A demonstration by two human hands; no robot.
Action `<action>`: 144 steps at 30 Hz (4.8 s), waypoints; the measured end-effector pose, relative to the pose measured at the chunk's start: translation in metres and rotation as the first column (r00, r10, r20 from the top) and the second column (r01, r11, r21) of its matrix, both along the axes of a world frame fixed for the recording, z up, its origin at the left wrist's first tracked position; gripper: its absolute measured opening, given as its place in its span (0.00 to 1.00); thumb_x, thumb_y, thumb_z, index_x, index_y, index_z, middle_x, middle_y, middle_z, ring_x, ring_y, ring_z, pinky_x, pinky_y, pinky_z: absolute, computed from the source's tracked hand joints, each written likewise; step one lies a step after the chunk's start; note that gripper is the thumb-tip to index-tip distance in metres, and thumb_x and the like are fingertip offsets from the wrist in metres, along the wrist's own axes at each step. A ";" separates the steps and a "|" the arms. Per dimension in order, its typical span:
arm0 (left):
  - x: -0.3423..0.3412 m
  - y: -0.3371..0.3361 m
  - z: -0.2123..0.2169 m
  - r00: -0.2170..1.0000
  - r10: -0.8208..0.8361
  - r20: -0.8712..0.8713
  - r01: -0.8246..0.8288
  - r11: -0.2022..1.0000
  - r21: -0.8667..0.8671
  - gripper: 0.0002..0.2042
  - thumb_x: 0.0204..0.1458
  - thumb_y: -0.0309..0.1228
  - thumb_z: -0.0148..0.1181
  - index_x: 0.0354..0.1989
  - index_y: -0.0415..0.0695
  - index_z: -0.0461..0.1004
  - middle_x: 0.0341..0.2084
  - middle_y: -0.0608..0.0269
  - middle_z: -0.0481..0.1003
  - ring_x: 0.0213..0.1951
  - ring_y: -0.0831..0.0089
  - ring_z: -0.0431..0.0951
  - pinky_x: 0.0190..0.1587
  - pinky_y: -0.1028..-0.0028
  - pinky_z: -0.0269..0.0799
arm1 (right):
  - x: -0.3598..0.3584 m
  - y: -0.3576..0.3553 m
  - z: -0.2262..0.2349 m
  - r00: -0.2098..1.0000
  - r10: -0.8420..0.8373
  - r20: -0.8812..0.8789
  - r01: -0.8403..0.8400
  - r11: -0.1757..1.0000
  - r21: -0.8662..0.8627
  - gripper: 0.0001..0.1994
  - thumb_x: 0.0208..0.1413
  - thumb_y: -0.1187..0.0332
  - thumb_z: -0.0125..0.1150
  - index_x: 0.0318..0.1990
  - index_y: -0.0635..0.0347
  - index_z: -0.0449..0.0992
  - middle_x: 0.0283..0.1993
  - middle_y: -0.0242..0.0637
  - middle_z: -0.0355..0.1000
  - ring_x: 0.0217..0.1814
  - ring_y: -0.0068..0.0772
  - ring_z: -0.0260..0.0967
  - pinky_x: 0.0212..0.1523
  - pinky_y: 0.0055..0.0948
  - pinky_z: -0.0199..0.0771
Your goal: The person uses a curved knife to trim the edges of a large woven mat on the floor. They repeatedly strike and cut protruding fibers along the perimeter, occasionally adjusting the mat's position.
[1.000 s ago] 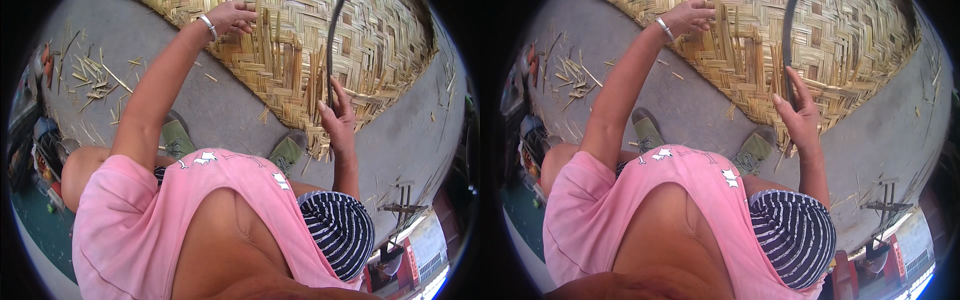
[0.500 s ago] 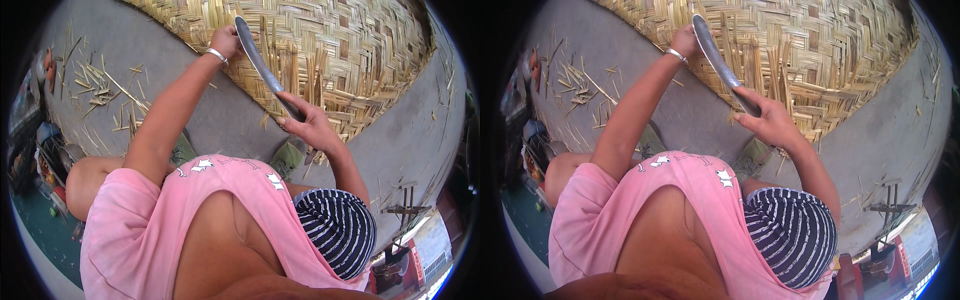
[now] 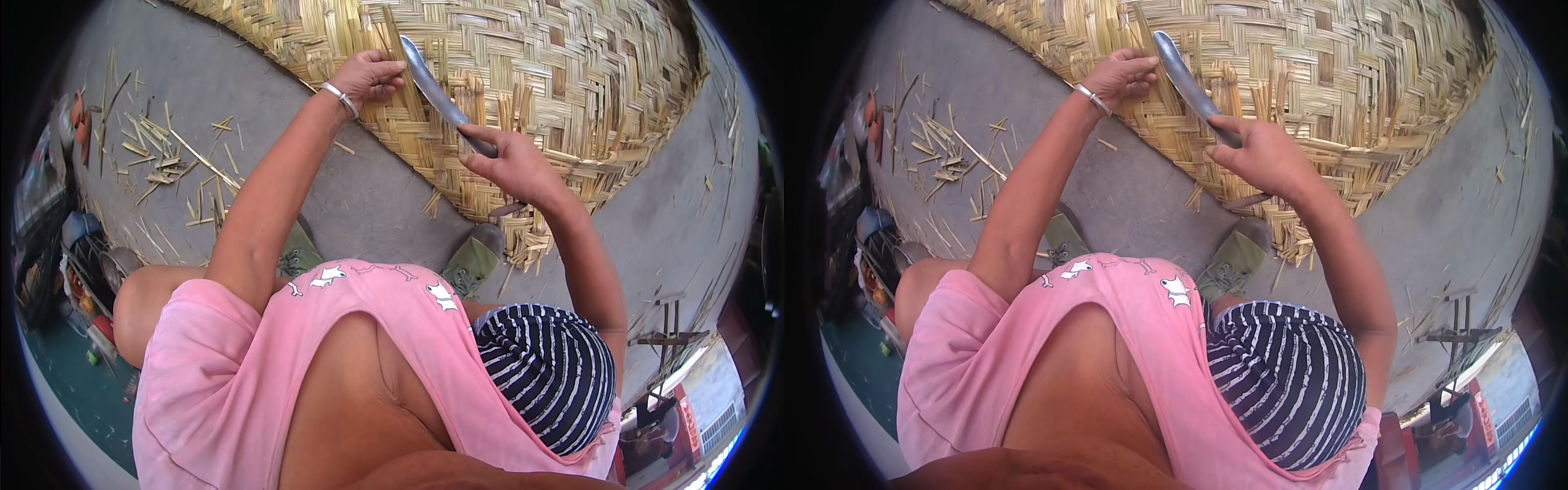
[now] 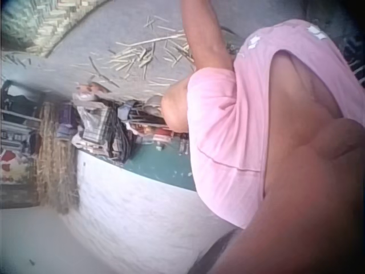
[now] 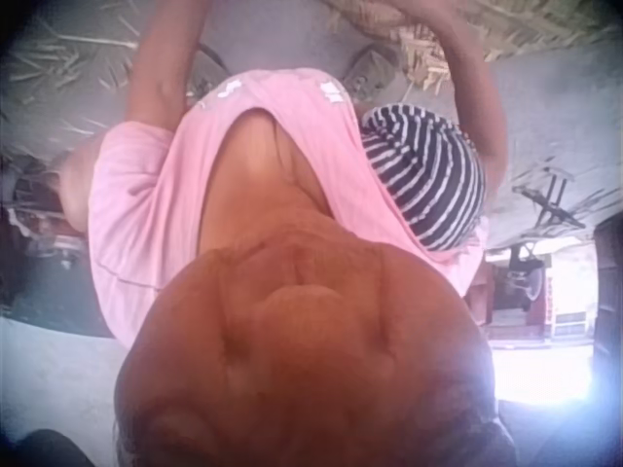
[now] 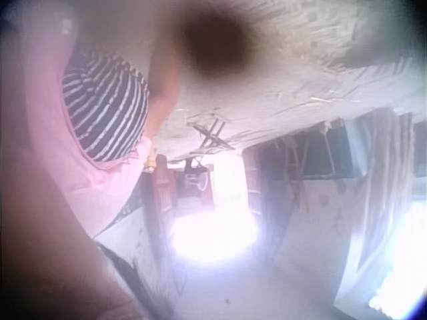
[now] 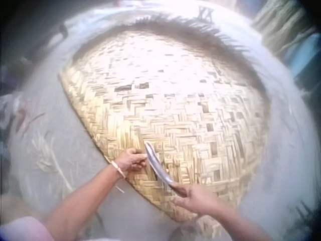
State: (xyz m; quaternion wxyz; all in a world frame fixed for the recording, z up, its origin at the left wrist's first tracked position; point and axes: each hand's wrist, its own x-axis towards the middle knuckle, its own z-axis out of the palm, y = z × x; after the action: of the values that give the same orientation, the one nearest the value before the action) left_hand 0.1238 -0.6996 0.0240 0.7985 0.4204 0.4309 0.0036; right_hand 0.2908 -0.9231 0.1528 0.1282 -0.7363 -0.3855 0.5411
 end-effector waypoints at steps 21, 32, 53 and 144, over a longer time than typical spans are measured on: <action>0.031 -0.014 0.035 0.978 0.086 -0.192 -0.047 0.979 0.197 0.12 0.54 0.38 0.64 0.27 0.44 0.72 0.20 0.70 0.72 0.18 0.82 0.75 0.15 0.84 0.66 | -0.028 0.026 -0.036 0.849 0.166 0.502 -0.206 0.978 0.024 0.25 0.55 0.54 0.55 0.63 0.37 0.66 0.35 0.43 0.78 0.37 0.48 0.77 0.40 0.46 0.76; 0.037 -0.012 0.019 0.917 0.159 -0.367 -0.169 0.986 0.003 0.11 0.52 0.35 0.67 0.25 0.49 0.70 0.16 0.74 0.70 0.13 0.84 0.66 0.13 0.82 0.63 | -0.029 0.023 -0.045 0.860 0.155 0.486 -0.198 0.979 0.039 0.27 0.53 0.58 0.56 0.64 0.37 0.64 0.33 0.45 0.78 0.36 0.49 0.77 0.38 0.46 0.77; 0.017 -0.020 0.011 0.835 -0.010 -0.550 0.529 0.290 0.798 0.20 0.49 0.53 0.62 0.36 0.48 0.76 0.26 0.57 0.78 0.30 0.56 0.78 0.35 0.60 0.73 | -0.010 -0.104 0.045 0.994 -0.086 0.069 0.092 0.990 -0.102 0.28 0.51 0.65 0.62 0.62 0.48 0.68 0.41 0.47 0.77 0.44 0.40 0.76 0.48 0.34 0.74; 0.039 -0.084 0.030 0.795 -0.074 -0.602 0.598 0.258 0.759 0.21 0.50 0.54 0.61 0.31 0.46 0.77 0.23 0.54 0.78 0.31 0.56 0.79 0.36 0.62 0.74 | 0.004 -0.149 0.045 0.953 -0.291 0.078 0.292 0.956 -0.006 0.30 0.45 0.70 0.59 0.61 0.43 0.70 0.37 0.42 0.78 0.37 0.35 0.77 0.43 0.29 0.74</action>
State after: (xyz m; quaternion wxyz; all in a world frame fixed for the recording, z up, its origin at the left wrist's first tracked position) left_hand 0.1629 -0.7837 0.0539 0.2687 0.8683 0.4161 -0.0268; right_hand 0.2948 -1.0724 0.1982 0.1854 -0.8064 -0.2725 0.4909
